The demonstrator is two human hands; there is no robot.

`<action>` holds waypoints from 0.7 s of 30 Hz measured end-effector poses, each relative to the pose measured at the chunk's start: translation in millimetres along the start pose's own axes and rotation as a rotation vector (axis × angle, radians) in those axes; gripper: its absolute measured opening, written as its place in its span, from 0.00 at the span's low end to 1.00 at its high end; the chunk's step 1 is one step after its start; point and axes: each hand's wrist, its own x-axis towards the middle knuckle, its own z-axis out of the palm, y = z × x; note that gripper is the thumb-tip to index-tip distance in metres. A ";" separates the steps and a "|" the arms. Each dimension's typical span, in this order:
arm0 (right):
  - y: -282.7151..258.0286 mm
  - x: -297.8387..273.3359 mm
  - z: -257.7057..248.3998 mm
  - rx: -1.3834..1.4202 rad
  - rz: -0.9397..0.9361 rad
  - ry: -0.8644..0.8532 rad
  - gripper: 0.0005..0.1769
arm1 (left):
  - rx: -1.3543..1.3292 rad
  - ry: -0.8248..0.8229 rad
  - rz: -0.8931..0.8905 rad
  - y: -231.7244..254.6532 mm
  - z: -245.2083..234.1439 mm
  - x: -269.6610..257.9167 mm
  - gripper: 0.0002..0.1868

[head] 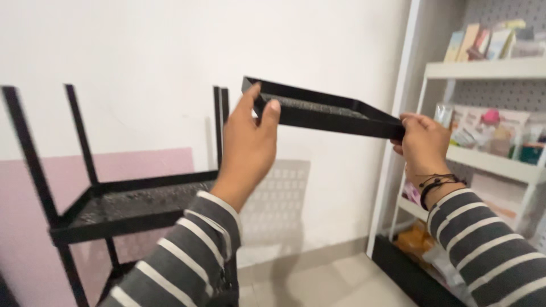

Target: The person assembles a black metal shelving unit by inserting vertical poles into perforated trays and securing them with plastic connectors. They place trays onto the frame, insert poles, and snap connectors into place to complete the structure.

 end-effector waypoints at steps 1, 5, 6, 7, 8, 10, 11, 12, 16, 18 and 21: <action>-17.0 -3.0 7.3 0.003 -0.036 -0.015 0.11 | -0.014 0.018 0.051 6.4 -12.0 9.6 0.24; -80.9 -20.1 40.6 0.081 -0.143 -0.118 0.13 | -0.003 0.085 0.198 25.2 -67.7 45.1 0.16; -96.1 -24.1 48.9 0.090 -0.159 -0.140 0.13 | 0.004 0.079 0.169 30.3 -82.7 52.8 0.16; -110.9 -28.7 58.1 0.100 -0.175 -0.161 0.14 | 0.010 0.073 0.140 34.8 -99.3 60.6 0.16; -123.9 -35.7 69.1 0.107 -0.189 -0.181 0.14 | 0.015 0.064 0.109 36.9 -118.2 68.4 0.16; -146.2 -51.5 88.6 0.112 -0.238 -0.246 0.12 | 0.075 0.003 0.057 40.0 -158.7 81.3 0.17; -155.2 -59.4 98.2 0.114 -0.259 -0.279 0.12 | 0.106 -0.028 0.027 41.5 -177.7 84.8 0.18; -162.4 -66.9 107.0 0.116 -0.278 -0.315 0.12 | 0.120 -0.035 0.013 42.7 -194.9 86.0 0.19; -179.3 -90.6 141.4 0.128 -0.311 -0.439 0.16 | 0.209 -0.040 -0.032 45.3 -249.3 83.2 0.22; -181.3 -97.7 154.8 0.131 -0.314 -0.490 0.18 | 0.262 -0.021 -0.085 42.6 -263.6 80.6 0.22; -175.3 -107.0 173.2 0.118 -0.331 -0.554 0.20 | 0.315 0.011 -0.181 31.8 -276.8 78.2 0.22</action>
